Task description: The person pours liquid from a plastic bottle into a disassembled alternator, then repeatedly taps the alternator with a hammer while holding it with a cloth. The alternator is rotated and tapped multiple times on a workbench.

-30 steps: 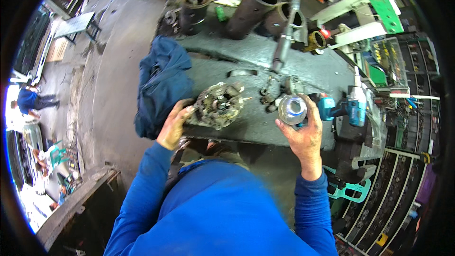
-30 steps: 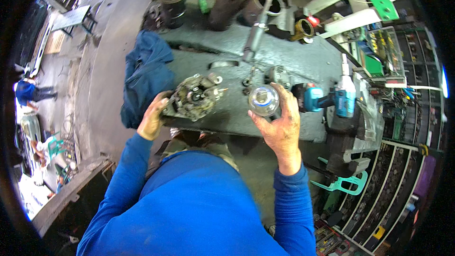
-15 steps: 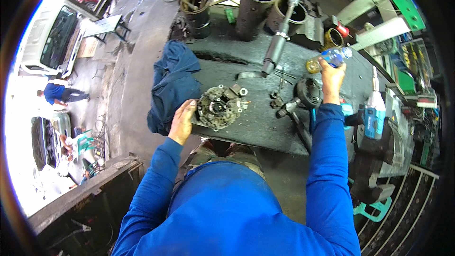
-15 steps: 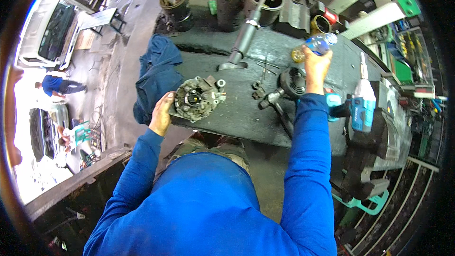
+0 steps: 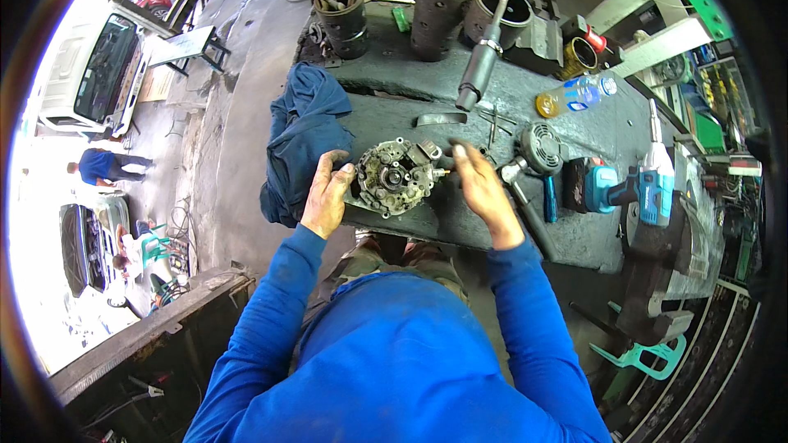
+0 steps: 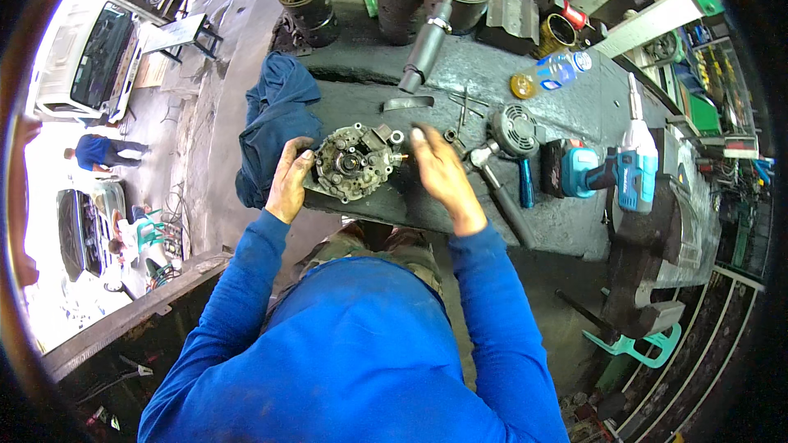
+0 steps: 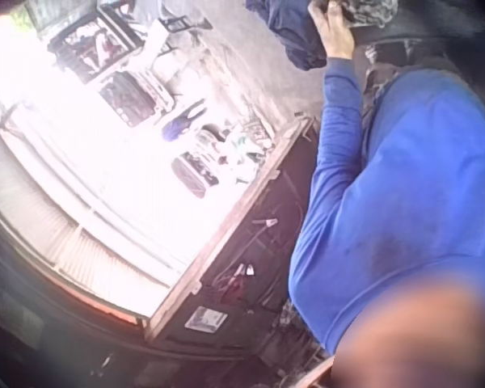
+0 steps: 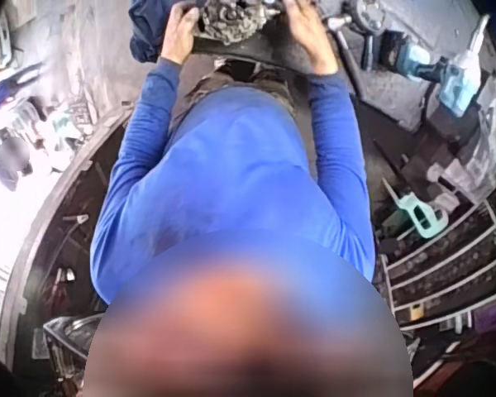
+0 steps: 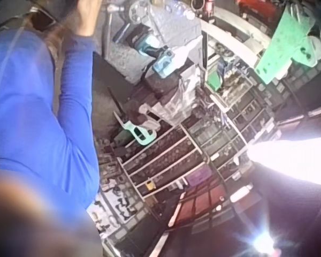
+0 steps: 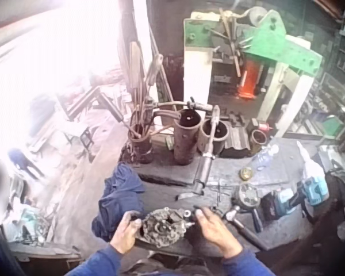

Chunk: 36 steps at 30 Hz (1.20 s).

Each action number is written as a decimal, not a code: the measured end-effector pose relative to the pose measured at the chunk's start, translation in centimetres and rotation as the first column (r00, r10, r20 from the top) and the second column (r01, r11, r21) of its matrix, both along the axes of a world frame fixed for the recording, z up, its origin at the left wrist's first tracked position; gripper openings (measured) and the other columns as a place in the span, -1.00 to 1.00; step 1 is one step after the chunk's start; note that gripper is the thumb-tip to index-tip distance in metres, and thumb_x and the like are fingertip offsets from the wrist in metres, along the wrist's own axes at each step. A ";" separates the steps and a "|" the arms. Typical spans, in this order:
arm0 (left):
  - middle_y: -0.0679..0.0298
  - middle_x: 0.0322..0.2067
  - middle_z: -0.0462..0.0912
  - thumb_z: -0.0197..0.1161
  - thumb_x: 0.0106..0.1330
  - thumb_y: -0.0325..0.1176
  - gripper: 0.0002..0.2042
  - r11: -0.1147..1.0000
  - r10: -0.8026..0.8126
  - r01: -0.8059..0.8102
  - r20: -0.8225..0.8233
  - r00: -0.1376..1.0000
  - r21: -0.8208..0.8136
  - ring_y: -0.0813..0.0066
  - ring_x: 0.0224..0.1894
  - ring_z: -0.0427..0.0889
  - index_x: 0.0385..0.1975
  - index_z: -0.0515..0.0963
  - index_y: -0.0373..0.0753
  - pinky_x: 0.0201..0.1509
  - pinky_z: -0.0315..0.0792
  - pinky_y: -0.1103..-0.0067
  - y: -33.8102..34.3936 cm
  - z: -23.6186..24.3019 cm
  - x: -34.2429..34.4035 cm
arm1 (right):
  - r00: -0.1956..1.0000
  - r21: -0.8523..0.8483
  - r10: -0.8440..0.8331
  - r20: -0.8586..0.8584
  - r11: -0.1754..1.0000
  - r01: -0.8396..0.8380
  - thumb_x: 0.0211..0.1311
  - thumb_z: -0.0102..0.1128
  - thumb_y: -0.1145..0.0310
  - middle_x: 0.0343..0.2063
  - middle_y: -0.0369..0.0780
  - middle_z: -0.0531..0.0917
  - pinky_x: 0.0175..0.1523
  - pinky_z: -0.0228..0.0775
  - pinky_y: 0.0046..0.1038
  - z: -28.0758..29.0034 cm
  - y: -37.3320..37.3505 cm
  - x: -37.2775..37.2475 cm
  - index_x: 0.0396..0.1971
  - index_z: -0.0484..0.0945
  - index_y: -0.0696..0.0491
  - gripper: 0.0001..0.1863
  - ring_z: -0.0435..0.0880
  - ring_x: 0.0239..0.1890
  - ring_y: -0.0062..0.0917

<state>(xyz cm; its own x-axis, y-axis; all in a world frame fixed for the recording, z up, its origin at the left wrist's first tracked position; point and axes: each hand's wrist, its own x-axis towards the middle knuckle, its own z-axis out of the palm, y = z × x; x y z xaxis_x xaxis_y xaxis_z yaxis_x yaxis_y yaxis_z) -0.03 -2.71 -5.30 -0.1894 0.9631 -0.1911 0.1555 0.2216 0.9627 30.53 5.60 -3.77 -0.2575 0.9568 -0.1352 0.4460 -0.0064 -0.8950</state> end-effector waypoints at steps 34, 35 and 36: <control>-0.35 0.07 0.63 0.26 0.53 0.07 -0.33 0.966 -0.193 0.238 -0.336 0.922 0.097 -0.36 0.13 0.66 0.34 0.32 -0.39 0.23 0.53 0.10 0.3 3.2 3.0 | 0.823 -0.268 -0.331 -0.461 0.936 0.226 0.74 -0.06 0.05 0.07 -0.09 0.77 0.30 0.51 -0.36 -6.4 -3.7 -0.3 0.21 0.64 0.28 -0.43 0.72 0.10 -0.40; -0.36 0.05 0.64 0.27 0.52 0.09 -0.33 0.968 -0.188 0.233 -0.342 0.921 0.096 -0.39 0.13 0.66 0.33 0.31 -0.37 0.22 0.53 0.07 0.5 3.3 3.3 | 0.819 -0.238 -0.288 -0.497 0.952 0.190 0.75 -0.10 0.06 0.09 -0.08 0.76 0.30 0.52 -0.36 -6.8 -3.5 0.0 0.24 0.62 0.29 -0.43 0.72 0.12 -0.39; -0.32 0.09 0.63 0.27 0.51 0.11 -0.31 0.960 -0.225 0.264 -0.312 0.923 0.089 -0.35 0.13 0.66 0.35 0.33 -0.36 0.22 0.53 0.08 0.5 3.4 3.5 | 0.799 -0.323 -0.343 -0.493 0.925 0.198 0.75 -0.11 0.05 0.11 -0.07 0.75 0.32 0.51 -0.36 -7.1 -3.4 0.3 0.26 0.61 0.29 -0.42 0.71 0.14 -0.38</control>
<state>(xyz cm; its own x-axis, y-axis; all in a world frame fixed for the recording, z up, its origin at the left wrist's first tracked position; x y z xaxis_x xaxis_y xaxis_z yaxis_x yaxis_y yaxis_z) 3.48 -2.16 -1.87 0.0265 0.9990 -0.0364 0.4714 0.0196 0.8817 30.78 2.15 -10.86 -0.0934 0.9520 -0.2914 -0.1525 -0.3029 -0.9407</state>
